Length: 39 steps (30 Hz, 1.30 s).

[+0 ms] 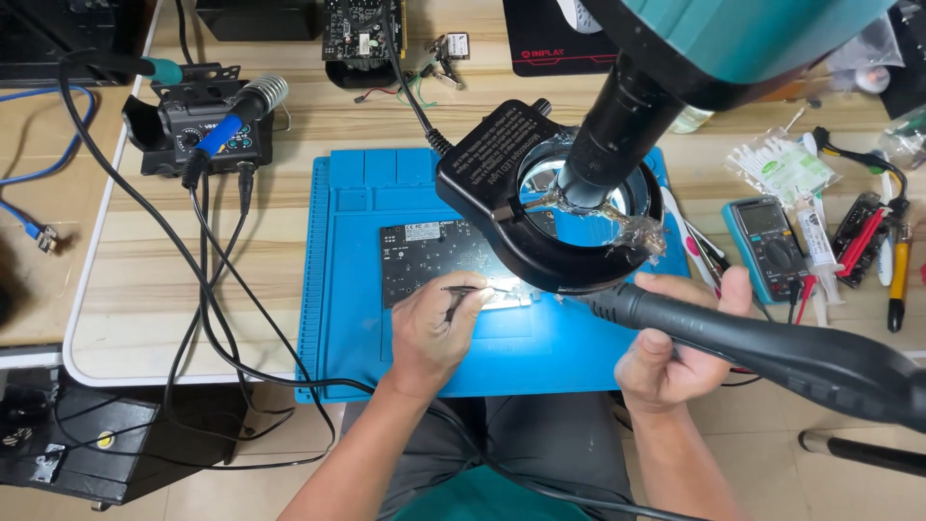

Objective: Soldering and desoldering components on a circuit board using a hot air gun and tweezers under a digital microscope.

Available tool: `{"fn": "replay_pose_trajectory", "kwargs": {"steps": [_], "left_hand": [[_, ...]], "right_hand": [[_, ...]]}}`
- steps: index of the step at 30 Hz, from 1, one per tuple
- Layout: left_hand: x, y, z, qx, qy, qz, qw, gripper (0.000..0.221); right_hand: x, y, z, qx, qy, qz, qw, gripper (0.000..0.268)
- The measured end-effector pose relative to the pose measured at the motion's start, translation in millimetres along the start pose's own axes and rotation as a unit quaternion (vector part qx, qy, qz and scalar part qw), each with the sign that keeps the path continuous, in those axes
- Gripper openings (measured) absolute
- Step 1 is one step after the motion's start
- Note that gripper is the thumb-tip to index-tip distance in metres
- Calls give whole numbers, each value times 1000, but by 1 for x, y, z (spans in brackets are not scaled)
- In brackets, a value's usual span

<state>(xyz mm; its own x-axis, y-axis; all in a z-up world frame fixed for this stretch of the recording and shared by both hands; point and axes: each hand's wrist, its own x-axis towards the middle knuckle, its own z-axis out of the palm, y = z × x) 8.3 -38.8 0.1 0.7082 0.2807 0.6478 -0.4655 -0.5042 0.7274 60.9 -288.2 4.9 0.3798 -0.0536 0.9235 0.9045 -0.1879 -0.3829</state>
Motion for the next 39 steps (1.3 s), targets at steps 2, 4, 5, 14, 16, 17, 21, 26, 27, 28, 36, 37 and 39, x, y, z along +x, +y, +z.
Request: {"fn": "replay_pose_trajectory", "kwargs": {"steps": [2,4,5,14,16,17,21,26,27,28,36,37,39], "left_hand": [[-7,-6,0,4,2,-1,1000,4],[-19,-16,0,25,-48,-2,999,14],[-18,-16,0,25,-48,-2,999,14],[-19,-18,3,17,-59,-28,998,12],[-20,-21,4,22,-56,-20,998,9],[-19,-20,4,23,-55,-21,998,9],[-19,-21,3,8,-56,-20,998,11],[-19,-22,2,17,-61,-44,997,12],[-19,-22,2,16,-56,-36,998,11],[-18,-21,2,15,-51,-28,998,11],[-17,-22,3,16,-54,-25,998,11],[-17,-21,3,17,-52,-24,998,13],[-16,-20,3,17,-54,-30,998,11]], "right_hand": [[4,-12,0,-10,-10,1,1000,87],[8,-30,1,-117,-4,63,991,78],[8,-35,0,-117,-4,63,991,78],[13,-68,7,-120,-13,131,984,75],[17,-71,8,-126,-16,138,982,76],[17,-71,9,-124,-17,138,982,76],[15,-70,10,-123,-25,137,983,76],[11,-69,12,-119,-26,137,983,77],[12,-69,12,-124,-28,135,983,77],[12,-68,13,-129,-29,133,982,77],[14,-68,10,-134,-51,119,982,75],[13,-67,10,-130,-50,119,983,75],[12,-67,10,-129,-50,118,983,74]]}}
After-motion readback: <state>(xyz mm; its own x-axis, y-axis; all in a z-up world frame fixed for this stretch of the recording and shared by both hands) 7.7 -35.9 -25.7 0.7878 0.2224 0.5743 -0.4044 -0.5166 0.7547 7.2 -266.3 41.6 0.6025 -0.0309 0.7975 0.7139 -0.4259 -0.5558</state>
